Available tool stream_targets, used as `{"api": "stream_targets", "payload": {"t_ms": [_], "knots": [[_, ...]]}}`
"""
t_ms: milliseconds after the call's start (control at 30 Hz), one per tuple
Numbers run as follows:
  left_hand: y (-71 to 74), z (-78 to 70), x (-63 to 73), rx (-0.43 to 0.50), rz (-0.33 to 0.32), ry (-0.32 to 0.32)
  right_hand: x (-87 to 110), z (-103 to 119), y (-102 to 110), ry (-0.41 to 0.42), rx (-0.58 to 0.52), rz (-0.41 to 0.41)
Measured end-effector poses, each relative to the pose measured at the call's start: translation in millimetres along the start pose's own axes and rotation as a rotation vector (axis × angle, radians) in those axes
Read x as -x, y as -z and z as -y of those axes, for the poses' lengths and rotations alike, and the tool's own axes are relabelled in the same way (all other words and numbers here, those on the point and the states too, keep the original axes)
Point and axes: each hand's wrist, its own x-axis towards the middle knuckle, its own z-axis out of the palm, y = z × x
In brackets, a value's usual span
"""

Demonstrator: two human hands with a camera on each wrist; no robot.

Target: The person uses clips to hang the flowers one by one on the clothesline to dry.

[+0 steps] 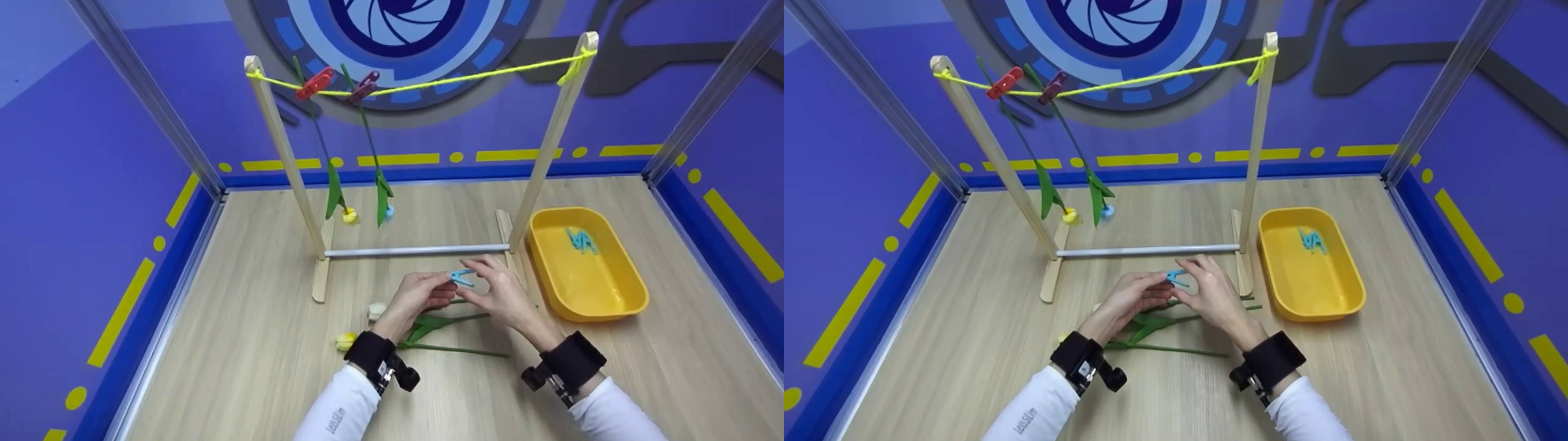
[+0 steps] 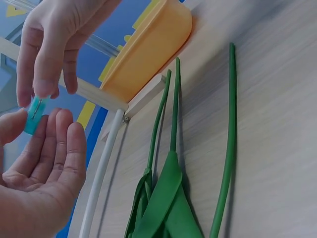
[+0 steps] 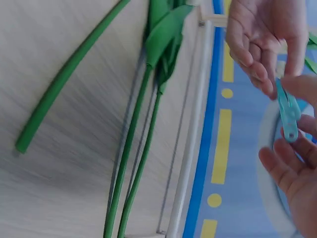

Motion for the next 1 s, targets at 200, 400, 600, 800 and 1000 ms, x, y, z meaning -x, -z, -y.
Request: {"api": "stream_targets", "payload": {"t_ms": [200,400,600,800,1000], "knots": [[3.6,-7.1,7.2,-0.073,-0.018,-0.075,3.6,-3,1,-0.045,-0.242,-0.014],[6.1,-9.0,11.0,-0.090,-0.012,-0.082,6.6,-4,-5,-0.046,-0.291,-0.076],[6.9,-6.5,11.6,-0.091,0.007,-0.080,9.4,1,-10,-0.110,-0.318,-0.122],[7.4,-4.9,12.1,-0.084,0.008,-0.067,9.9,7,-7,-0.039,-0.274,-0.154],[8.4,-3.0,10.8,-0.090,0.014,-0.065,12.3,-9,-10,0.090,-0.168,-0.152]]}}
